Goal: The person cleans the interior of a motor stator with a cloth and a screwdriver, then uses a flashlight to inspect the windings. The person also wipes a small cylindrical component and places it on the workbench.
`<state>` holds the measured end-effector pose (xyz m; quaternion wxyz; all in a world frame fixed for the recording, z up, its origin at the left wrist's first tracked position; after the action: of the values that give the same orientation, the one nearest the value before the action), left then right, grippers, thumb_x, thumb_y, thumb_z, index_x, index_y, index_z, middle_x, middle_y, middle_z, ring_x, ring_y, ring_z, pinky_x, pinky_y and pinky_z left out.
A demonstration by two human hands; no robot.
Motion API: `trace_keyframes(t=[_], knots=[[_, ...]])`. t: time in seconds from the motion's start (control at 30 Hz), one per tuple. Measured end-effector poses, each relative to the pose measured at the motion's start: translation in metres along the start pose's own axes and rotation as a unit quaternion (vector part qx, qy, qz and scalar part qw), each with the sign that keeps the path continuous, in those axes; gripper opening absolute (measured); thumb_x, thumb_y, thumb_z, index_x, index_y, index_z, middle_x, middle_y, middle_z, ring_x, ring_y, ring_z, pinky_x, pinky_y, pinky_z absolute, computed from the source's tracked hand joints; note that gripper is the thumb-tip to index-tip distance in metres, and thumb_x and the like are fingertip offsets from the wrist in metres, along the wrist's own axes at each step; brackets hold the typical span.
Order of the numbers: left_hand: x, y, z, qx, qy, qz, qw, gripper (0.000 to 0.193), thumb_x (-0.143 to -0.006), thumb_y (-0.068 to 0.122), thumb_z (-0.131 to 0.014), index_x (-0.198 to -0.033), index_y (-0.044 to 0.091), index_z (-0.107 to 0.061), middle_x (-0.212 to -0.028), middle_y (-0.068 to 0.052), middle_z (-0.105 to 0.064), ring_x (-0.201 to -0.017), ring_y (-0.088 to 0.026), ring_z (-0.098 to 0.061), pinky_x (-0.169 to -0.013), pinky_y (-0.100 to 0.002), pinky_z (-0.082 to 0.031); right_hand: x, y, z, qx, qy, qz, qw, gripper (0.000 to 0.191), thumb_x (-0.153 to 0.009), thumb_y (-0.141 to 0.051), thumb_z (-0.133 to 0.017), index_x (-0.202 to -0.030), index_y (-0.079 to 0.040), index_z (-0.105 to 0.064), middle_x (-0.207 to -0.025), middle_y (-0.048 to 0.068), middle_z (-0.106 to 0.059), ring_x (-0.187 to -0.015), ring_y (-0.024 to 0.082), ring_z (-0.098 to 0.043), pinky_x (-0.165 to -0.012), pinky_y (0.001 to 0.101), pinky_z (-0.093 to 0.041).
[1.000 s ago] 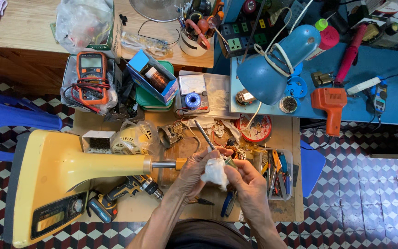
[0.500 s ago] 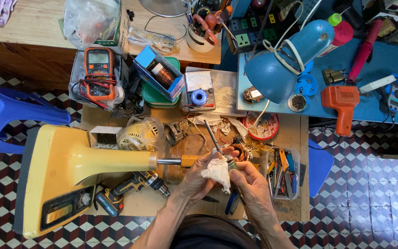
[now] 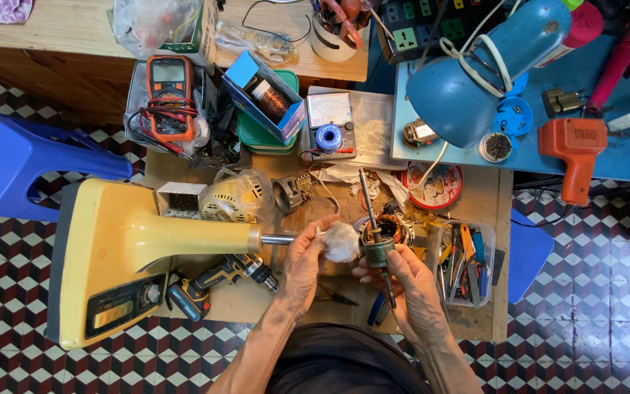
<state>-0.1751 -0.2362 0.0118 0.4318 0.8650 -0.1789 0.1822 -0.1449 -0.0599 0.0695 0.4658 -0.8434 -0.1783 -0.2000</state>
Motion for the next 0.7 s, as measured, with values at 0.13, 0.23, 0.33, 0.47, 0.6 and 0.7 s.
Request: trace_keyframes(t=[0.13,0.23,0.33,0.47,0.6,0.7], knots=[[0.004,0.019,0.002,-0.139,0.066,0.012,0.988,0.040,-0.097,0.027,-0.043,-0.117,0.009,-0.072,-0.099,-0.003,-0.073,-0.082,-0.012,-0.073,-0.066,-0.026,-0.062,-0.002,-0.006,0.003,0.007,0.007,0.023,1.000,0.033,-0.097,-0.027,-0.066,-0.114,0.000,-0.059,-0.104,0.019,-0.074,-0.100,0.029,-0.074,-0.091,0.0401,-0.060],[-0.001,0.025,-0.016,-0.194,0.051,0.012,0.980,0.037,-0.098,0.034,-0.050,-0.113,0.009,-0.073,-0.091,-0.003,-0.072,-0.076,-0.013,-0.072,-0.063,-0.027,-0.062,-0.003,-0.013,0.006,0.051,0.047,0.042,0.997,0.034,-0.094,-0.022,-0.069,-0.118,0.000,-0.058,-0.106,0.019,-0.075,-0.099,0.025,-0.073,-0.090,0.0367,-0.059],[-0.009,0.027,-0.034,-0.217,0.012,0.022,0.976,0.036,-0.101,0.034,-0.061,-0.118,0.005,-0.075,-0.084,-0.009,-0.063,-0.073,-0.019,-0.060,-0.062,-0.030,-0.051,0.000,-0.026,0.010,0.174,0.105,0.074,0.976,0.039,-0.089,-0.018,-0.073,-0.119,0.000,-0.058,-0.109,0.015,-0.074,-0.101,0.019,-0.071,-0.090,0.0328,-0.058],[-0.018,0.033,-0.060,-0.208,-0.057,-0.027,0.976,0.037,-0.094,0.029,-0.069,-0.122,0.006,-0.073,-0.107,-0.001,-0.074,-0.100,-0.009,-0.067,-0.088,-0.023,-0.054,0.006,-0.050,0.008,0.323,0.128,0.132,0.928,0.043,-0.085,-0.019,-0.078,-0.120,-0.003,-0.059,-0.109,0.012,-0.074,-0.100,0.015,-0.071,-0.087,0.0303,-0.058],[-0.027,0.030,-0.072,-0.108,-0.097,0.025,0.989,0.039,-0.091,0.027,-0.071,-0.125,0.009,-0.070,-0.110,-0.001,-0.073,-0.101,-0.006,-0.065,-0.090,-0.022,-0.051,0.007,-0.068,0.009,0.482,0.160,0.102,0.855,0.046,-0.084,-0.021,-0.081,-0.123,-0.008,-0.061,-0.108,0.010,-0.076,-0.093,0.018,-0.072,-0.082,0.0316,-0.059],[-0.032,0.026,-0.073,-0.040,-0.090,0.047,0.994,0.035,-0.095,0.026,-0.072,-0.125,0.007,-0.072,-0.107,-0.002,-0.073,-0.096,-0.008,-0.062,-0.084,-0.024,-0.049,0.004,-0.076,0.010,0.525,0.163,0.093,0.830,0.048,-0.085,-0.021,-0.083,-0.126,-0.008,-0.062,-0.107,0.012,-0.077,-0.087,0.026,-0.072,-0.078,0.0368,-0.059]])
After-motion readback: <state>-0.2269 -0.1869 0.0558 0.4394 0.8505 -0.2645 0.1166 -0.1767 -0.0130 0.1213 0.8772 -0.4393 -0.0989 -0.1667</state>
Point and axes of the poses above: each hand's wrist, its own x-axis away from the middle knuckle, its own z-axis out of the back of the hand, y = z × x, the point moved 5 cm from there along -x, towards the middle knuckle
